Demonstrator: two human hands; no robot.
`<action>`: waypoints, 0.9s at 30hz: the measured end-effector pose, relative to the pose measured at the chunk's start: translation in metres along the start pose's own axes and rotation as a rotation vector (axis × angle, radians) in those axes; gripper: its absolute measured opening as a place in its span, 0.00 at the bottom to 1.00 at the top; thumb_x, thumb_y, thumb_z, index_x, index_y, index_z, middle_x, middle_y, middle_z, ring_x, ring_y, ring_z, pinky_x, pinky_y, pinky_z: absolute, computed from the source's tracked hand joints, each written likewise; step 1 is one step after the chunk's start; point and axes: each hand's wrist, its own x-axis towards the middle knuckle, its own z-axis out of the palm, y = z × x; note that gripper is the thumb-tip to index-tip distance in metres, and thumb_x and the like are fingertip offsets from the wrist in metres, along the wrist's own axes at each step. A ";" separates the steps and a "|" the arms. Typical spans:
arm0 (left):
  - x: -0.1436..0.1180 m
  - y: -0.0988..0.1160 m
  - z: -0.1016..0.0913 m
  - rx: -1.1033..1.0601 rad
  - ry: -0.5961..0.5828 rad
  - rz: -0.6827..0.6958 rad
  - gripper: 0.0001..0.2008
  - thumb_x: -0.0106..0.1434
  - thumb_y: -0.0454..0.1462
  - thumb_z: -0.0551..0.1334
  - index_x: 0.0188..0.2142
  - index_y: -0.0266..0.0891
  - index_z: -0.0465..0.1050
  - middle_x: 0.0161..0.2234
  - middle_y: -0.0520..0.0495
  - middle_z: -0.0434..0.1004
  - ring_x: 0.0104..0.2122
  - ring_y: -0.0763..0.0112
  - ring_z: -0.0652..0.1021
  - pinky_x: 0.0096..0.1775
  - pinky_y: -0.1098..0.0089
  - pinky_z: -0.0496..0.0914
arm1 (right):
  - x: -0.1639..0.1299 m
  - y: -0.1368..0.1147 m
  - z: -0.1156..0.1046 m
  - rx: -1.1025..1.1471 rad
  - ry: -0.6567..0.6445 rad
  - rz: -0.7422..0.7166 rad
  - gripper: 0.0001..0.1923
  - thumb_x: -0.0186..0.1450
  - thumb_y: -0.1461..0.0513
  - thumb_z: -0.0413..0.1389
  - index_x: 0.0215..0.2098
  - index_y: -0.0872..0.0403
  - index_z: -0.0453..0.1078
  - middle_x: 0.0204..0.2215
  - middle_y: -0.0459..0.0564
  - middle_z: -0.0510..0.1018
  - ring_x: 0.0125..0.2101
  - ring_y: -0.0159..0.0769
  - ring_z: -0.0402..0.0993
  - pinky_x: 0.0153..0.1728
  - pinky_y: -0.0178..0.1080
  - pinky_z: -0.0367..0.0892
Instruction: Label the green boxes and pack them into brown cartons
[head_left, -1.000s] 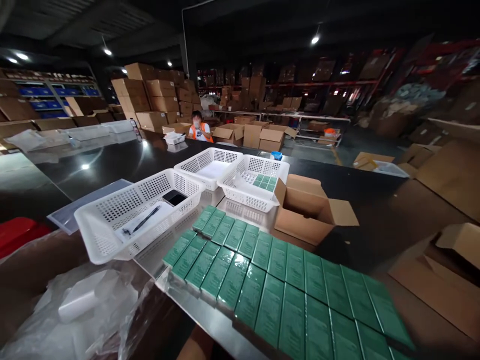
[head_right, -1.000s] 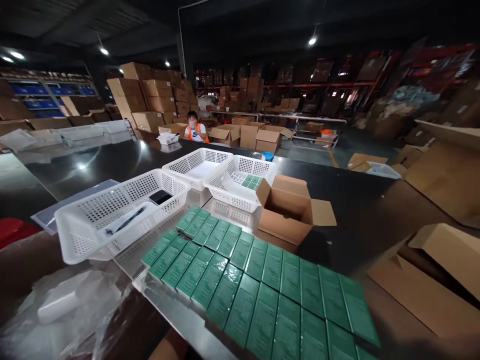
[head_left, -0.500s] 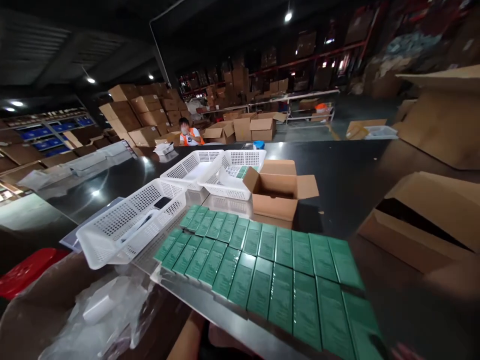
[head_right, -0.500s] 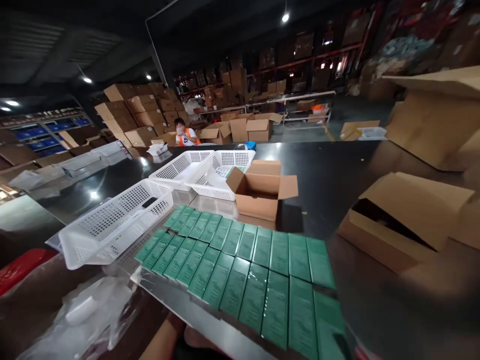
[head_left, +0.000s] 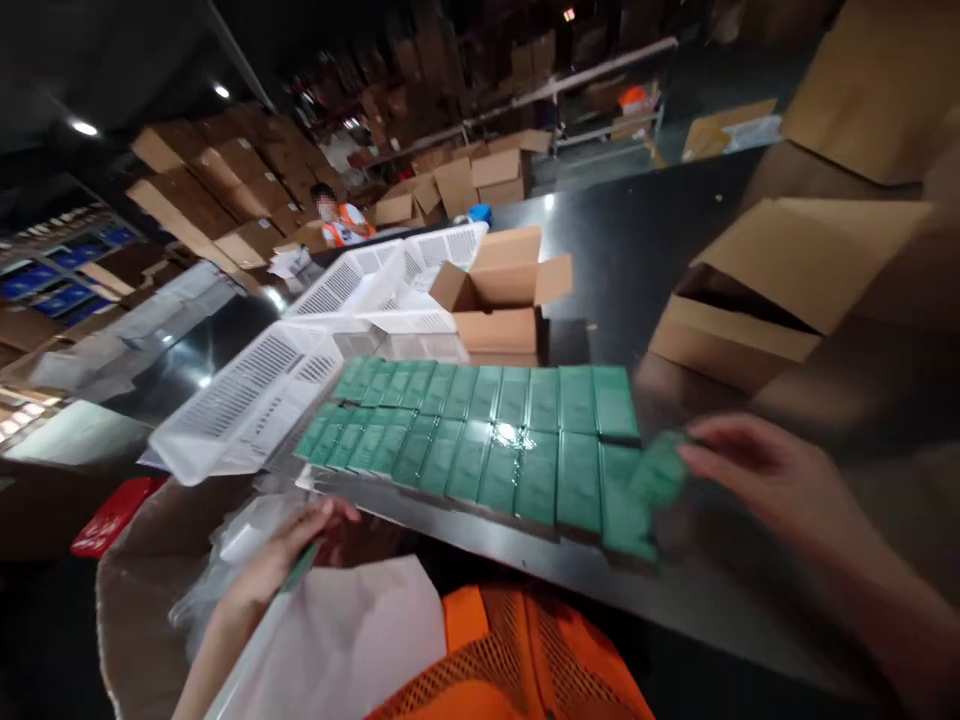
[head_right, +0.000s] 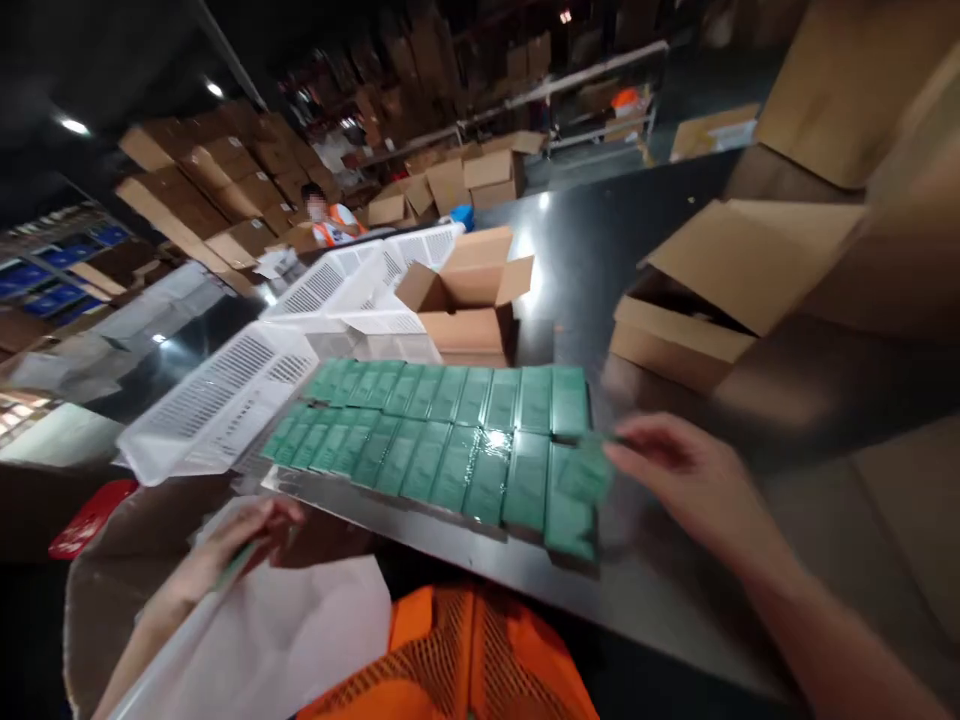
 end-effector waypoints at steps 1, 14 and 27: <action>0.001 0.015 0.009 0.010 -0.042 0.045 0.20 0.62 0.57 0.61 0.34 0.46 0.79 0.21 0.57 0.74 0.24 0.71 0.72 0.30 0.71 0.62 | 0.001 0.004 0.004 0.132 -0.121 0.045 0.20 0.54 0.41 0.66 0.29 0.47 0.75 0.26 0.54 0.79 0.26 0.40 0.75 0.28 0.42 0.70; 0.053 0.068 0.222 0.623 -0.603 0.292 0.21 0.66 0.52 0.57 0.44 0.40 0.79 0.19 0.54 0.71 0.22 0.71 0.70 0.27 0.71 0.59 | -0.015 0.033 0.021 0.521 -0.439 0.266 0.21 0.50 0.49 0.70 0.32 0.55 0.75 0.20 0.43 0.74 0.20 0.28 0.68 0.20 0.32 0.62; 0.058 0.048 0.252 0.534 -0.560 0.198 0.16 0.65 0.47 0.57 0.27 0.41 0.71 0.24 0.50 0.78 0.26 0.67 0.77 0.31 0.69 0.65 | -0.024 0.038 0.035 0.081 -0.247 -0.005 0.08 0.62 0.56 0.65 0.32 0.52 0.80 0.26 0.46 0.78 0.27 0.32 0.71 0.29 0.36 0.63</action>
